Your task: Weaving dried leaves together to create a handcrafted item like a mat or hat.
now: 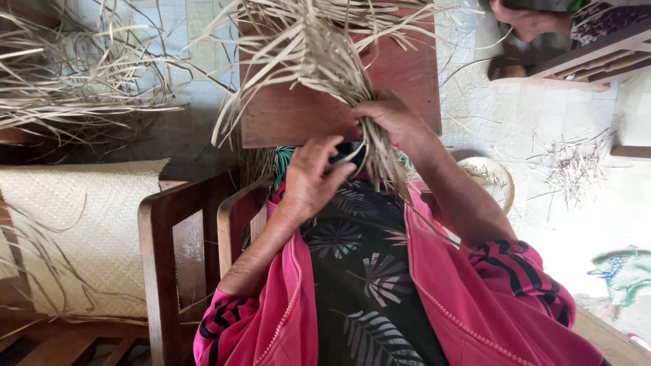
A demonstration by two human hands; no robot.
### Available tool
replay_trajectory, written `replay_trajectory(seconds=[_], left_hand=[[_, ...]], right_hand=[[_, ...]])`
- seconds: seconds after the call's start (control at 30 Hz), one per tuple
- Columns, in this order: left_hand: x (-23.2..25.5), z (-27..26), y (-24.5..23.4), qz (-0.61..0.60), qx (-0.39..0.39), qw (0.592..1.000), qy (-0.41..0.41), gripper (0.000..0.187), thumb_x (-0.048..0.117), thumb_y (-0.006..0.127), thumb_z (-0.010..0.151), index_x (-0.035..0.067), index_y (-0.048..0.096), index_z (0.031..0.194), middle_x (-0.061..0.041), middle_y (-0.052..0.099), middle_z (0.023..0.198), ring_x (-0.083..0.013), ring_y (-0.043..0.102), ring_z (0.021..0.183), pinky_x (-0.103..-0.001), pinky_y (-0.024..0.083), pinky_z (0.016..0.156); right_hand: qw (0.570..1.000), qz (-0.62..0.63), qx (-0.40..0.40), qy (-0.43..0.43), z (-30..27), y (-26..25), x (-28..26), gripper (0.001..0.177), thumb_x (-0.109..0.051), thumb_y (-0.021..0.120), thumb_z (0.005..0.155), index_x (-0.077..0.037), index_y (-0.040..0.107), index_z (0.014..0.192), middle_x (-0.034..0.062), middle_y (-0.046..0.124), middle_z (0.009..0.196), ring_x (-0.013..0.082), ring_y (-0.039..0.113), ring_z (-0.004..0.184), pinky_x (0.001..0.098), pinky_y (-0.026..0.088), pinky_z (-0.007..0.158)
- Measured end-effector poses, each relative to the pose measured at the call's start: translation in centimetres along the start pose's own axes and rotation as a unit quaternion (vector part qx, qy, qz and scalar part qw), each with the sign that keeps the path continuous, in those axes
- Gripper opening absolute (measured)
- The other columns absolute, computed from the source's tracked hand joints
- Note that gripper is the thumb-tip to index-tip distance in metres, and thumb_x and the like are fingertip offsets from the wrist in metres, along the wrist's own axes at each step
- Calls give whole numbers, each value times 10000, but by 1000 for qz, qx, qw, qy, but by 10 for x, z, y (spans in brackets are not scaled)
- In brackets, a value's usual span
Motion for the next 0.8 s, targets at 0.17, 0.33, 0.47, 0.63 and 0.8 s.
replay_trajectory(seconds=[0.17,0.33,0.47,0.63,0.8], left_hand=[[-44,-1,13,-358,-11,916,-180,325,201,731,956,-2,708,1208,-155,727,971,-187,700,864,-328,597,781],[-61,8,60,-597,-84,769,-214,735,576,469,1058,-54,558,1427,-239,634,1368,-260,644,1254,-408,536,1058],[-33,43,61,-700,-115,687,-154,839,761,569,911,66,421,1355,-134,455,1346,-316,469,1336,-596,306,1207],[-82,51,82,-812,-101,563,-119,804,808,571,823,127,645,1244,-83,621,1267,-309,682,1016,-538,628,839],[-94,74,33,-815,-138,562,-32,927,848,539,819,259,339,1507,-67,233,1579,-341,249,1395,-563,146,1145]], right_hand=[[980,100,-165,52,-50,27,-67,83,-83,644,870,-3,621,868,73,521,715,191,588,555,378,595,571],[937,139,-313,74,-79,42,-90,107,-107,487,968,-47,525,889,16,422,774,141,505,614,349,532,689],[926,114,-351,73,-76,38,-61,123,-91,446,984,-60,524,894,-5,406,774,128,477,616,372,510,704],[921,170,-312,158,-107,64,-35,125,-30,512,944,-16,574,837,36,461,745,141,491,597,348,504,672],[931,89,-351,50,-107,85,2,136,-87,631,876,-6,590,775,90,493,615,189,489,493,385,502,531]])
Point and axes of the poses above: each hand's wrist, its own z-axis towards the middle knuckle, its own y-axis out of the palm, x = y × z, the point moved 8 cm from there along z, towards the middle knuckle
